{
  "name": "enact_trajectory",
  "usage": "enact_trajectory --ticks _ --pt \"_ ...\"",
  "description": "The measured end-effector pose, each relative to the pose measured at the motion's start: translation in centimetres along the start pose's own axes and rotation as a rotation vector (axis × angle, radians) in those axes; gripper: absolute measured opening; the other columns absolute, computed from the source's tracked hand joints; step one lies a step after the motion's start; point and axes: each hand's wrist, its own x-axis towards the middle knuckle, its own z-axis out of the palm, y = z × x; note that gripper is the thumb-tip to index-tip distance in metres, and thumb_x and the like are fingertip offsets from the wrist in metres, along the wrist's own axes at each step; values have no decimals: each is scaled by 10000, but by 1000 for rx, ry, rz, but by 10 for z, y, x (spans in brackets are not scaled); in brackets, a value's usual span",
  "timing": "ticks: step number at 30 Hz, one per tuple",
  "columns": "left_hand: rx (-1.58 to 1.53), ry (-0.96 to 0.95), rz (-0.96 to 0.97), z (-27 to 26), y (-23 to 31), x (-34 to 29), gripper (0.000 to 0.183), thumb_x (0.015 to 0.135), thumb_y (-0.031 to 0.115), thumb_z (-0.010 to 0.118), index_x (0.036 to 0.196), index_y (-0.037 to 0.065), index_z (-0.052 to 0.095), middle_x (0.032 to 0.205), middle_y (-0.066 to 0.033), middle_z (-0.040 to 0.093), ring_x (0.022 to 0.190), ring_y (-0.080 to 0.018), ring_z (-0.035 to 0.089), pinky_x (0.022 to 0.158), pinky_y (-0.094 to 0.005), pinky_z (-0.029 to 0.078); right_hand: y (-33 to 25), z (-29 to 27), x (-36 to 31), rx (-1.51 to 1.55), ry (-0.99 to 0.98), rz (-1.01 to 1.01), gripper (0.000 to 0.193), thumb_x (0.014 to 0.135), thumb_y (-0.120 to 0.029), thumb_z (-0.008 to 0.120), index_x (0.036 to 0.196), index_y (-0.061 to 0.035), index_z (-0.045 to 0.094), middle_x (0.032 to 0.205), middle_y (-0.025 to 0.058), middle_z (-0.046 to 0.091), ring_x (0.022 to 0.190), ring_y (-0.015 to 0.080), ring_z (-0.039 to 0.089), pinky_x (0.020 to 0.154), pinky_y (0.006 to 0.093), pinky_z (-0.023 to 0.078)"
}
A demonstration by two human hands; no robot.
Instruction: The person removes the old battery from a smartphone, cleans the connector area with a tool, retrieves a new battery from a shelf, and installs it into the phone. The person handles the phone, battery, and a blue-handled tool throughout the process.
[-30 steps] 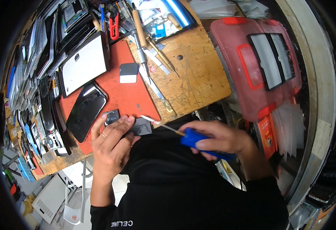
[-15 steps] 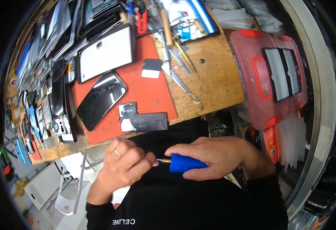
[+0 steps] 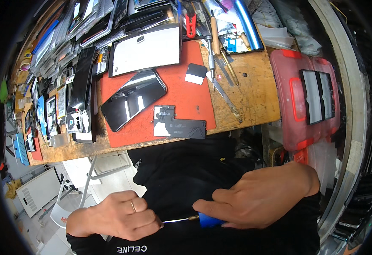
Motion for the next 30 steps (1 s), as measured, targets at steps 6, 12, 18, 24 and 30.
enact_trajectory --ticks 6,12,18,24,30 --pt "221 115 -96 23 -8 14 172 748 176 846 800 170 682 736 48 443 713 -114 471 519 -234 341 14 -10 15 7 3 67 544 1055 -249 676 1452 71 485 876 167 647 659 371 721 591 448 584" --pt "195 134 40 14 -1 3 216 731 188 736 690 188 524 750 20 402 699 -98 488 549 -234 337 2 -9 5 -23 5 -9 709 1052 -254 695 1596 87 392 866 113 590 611 285 701 496 388 572" --pt "-6 129 90 9 5 -7 246 787 91 799 719 155 571 722 23 374 603 -95 447 486 -215 407 -8 -7 -1 -106 -20 -77 719 1050 -265 713 1593 105 421 843 89 556 565 222 675 471 349 564" --pt "-286 192 106 7 5 -20 202 756 146 778 728 138 579 736 17 441 703 -130 539 562 -252 503 -11 -22 -23 -53 -63 -22 716 1036 -303 744 1572 83 466 992 140 674 718 263 759 541 345 606" --pt "-1 332 -191 17 -16 -14 149 802 194 888 860 132 766 796 16 560 759 -165 602 624 -314 508 59 -26 -27 289 583 317 651 999 -286 762 1537 -8 523 1162 208 751 1006 398 769 863 422 601"
